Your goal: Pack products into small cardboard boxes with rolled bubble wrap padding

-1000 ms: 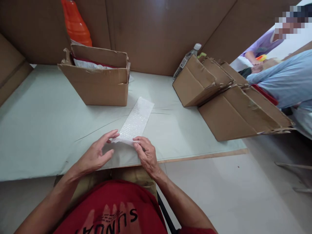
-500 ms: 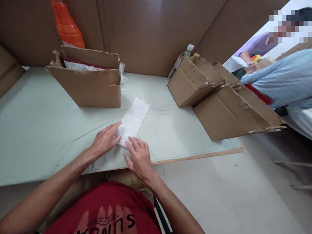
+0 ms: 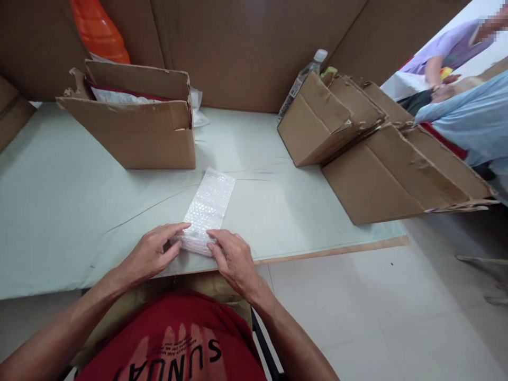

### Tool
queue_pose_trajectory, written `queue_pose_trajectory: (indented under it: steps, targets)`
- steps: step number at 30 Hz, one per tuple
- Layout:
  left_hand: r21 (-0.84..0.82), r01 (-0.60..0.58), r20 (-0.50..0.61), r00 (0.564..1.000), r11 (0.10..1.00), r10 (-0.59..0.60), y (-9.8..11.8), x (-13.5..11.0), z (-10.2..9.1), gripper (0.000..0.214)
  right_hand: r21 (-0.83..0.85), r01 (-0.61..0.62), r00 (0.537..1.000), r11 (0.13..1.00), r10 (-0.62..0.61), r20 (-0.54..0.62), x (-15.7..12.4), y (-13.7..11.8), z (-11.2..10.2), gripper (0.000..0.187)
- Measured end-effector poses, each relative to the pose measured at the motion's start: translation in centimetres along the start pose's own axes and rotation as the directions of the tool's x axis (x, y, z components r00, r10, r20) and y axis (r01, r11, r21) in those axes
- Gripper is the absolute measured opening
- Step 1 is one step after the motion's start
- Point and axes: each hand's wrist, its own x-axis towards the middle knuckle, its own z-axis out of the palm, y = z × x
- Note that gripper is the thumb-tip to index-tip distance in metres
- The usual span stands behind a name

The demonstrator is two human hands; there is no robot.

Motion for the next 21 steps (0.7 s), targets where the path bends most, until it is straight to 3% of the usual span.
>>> queue_pose_trajectory:
  steps: [3, 8, 11, 14, 17, 21]
  targets:
    - [-0.007, 0.059, 0.009, 0.998, 0.998, -0.059, 0.0, 0.9, 0.6, 0.045, -0.152, 0.084, 0.987, 0.985, -0.104, -0.122, -0.6, -0.2, 0.0, 0.023]
    - [0.135, -0.007, -0.066, 0.998, 0.991, 0.016, 0.1, 2.0, 0.9, 0.039, -0.255, 0.193, 0.981, 0.947, -0.182, 0.065, -0.6, 0.1, 1.2, 0.031]
    - [0.145, -0.127, -0.066, 0.988, 0.981, 0.137, 0.2, 1.3, 0.5, 0.036, -0.223, 0.165, 0.986, 0.961, -0.156, 0.055, -0.2, 0.7, 1.9, 0.027]
    - [0.062, -0.184, 0.005, 0.983, 0.981, 0.184, 0.3, -0.1, -0.1, 0.042, -0.054, 0.104, 0.995, 0.993, -0.103, 0.008, -0.2, 0.8, 1.6, 0.025]
    - [-0.018, -0.080, 0.043, 0.996, 0.997, 0.081, 0.4, -0.9, -0.4, 0.048, 0.030, 0.092, 0.994, 0.995, -0.094, 0.047, -0.7, 0.6, 0.7, 0.027]
    - [0.028, 0.066, 0.086, 0.994, 0.997, -0.068, 0.1, -0.2, 0.2, 0.051, -0.175, 0.125, 0.991, 0.977, -0.130, -0.022, -1.4, 0.4, 0.2, 0.031]
